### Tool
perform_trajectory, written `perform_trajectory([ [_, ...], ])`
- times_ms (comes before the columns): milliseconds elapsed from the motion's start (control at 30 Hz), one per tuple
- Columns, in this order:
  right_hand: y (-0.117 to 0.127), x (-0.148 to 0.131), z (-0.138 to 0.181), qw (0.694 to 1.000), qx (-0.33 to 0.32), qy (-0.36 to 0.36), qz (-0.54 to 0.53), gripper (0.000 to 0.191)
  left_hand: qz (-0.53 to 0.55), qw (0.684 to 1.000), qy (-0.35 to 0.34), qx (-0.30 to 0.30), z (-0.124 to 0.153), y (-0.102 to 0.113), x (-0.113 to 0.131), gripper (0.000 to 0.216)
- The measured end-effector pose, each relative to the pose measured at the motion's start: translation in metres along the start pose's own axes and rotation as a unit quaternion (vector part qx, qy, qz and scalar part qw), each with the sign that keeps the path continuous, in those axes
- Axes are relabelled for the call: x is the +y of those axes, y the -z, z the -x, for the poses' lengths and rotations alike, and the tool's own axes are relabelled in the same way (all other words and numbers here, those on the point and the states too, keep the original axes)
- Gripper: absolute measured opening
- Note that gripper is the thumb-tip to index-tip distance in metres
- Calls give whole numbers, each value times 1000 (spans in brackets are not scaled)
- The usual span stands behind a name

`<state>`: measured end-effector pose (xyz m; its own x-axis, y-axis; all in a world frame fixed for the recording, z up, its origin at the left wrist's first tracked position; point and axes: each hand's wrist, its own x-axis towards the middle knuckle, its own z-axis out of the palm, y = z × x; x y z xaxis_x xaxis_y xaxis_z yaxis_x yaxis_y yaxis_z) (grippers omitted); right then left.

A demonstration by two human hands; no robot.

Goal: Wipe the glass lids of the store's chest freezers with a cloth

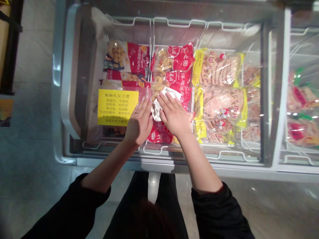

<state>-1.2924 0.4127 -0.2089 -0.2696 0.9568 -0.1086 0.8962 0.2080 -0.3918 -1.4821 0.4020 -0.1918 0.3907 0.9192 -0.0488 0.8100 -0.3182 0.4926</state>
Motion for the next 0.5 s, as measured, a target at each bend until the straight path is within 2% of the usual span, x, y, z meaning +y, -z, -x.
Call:
perform_trajectory([
  [100, 5, 13, 7, 998, 34, -49, 10, 64, -7, 1000, -1, -2, 0, 2, 8, 66],
  [200, -1, 3, 22, 995, 62, -75, 11, 66, -11, 1000, -2, 8, 0, 0, 12, 64],
  [300, -7, -14, 25, 998, 45, -37, 2, 67, -18, 999, -4, 26, 0, -5, 11, 68],
  [367, -7, -18, 16, 1000, 21, -2, -5, 65, -25, 999, -1, 36, -1, -8, 9, 73],
  [500, 2, -1, -10, 1000, 8, 14, -6, 63, -45, 998, 20, 41, -2, -10, 5, 71],
])
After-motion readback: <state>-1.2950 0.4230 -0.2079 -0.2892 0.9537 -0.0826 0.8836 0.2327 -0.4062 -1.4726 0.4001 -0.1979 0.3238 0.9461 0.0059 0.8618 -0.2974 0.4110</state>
